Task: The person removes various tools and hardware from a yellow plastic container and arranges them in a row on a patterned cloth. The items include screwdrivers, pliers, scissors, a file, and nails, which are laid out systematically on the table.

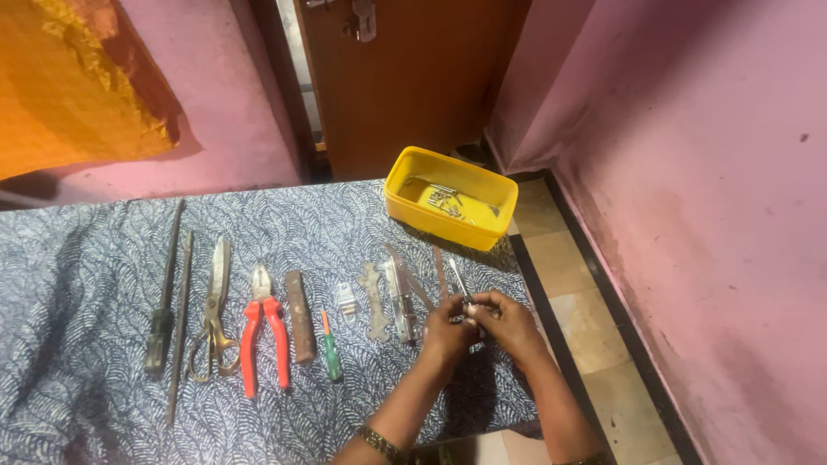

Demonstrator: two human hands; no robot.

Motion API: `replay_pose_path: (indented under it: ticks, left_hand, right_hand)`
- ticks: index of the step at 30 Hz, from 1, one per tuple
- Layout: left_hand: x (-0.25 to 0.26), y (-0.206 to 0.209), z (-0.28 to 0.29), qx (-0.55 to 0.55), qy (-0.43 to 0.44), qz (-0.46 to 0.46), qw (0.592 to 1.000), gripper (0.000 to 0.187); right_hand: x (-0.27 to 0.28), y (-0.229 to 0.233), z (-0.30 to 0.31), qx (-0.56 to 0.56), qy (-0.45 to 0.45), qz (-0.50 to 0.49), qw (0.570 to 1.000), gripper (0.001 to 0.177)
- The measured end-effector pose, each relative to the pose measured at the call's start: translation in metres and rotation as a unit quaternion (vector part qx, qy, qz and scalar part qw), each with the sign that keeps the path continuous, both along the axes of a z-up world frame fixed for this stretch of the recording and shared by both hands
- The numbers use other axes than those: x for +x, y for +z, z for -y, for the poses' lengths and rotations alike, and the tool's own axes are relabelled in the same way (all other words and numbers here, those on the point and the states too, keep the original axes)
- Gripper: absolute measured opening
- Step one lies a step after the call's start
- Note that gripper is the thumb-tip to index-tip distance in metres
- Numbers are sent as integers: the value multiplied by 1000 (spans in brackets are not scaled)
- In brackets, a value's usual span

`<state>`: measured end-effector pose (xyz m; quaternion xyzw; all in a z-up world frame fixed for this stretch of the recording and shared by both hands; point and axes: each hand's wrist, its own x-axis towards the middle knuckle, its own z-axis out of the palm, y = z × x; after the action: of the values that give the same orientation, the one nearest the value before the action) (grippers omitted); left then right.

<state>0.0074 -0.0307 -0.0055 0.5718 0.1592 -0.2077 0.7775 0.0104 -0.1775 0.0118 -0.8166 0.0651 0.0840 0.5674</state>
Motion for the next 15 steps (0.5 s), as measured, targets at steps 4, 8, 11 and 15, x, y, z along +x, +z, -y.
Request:
replay_pose_path:
  ticks: [4, 8, 11, 15]
  left_hand:
    - [-1, -19, 11, 64, -25, 56, 996, 59]
    - [-2, -34, 16, 18, -24, 55, 998, 62]
    - [-4, -36, 15, 6, -19, 67, 998, 61]
    - [-7, -29, 14, 6, -19, 47, 999, 59]
  right_hand:
    - [2, -12, 7, -186, -48, 16, 981, 29]
    - [-2, -23, 3, -191, -41, 115, 974, 27]
    - [-4, -23, -3, -223, -51, 121, 966, 26]
    - [-5, -18, -9, -284, -62, 101, 951, 24]
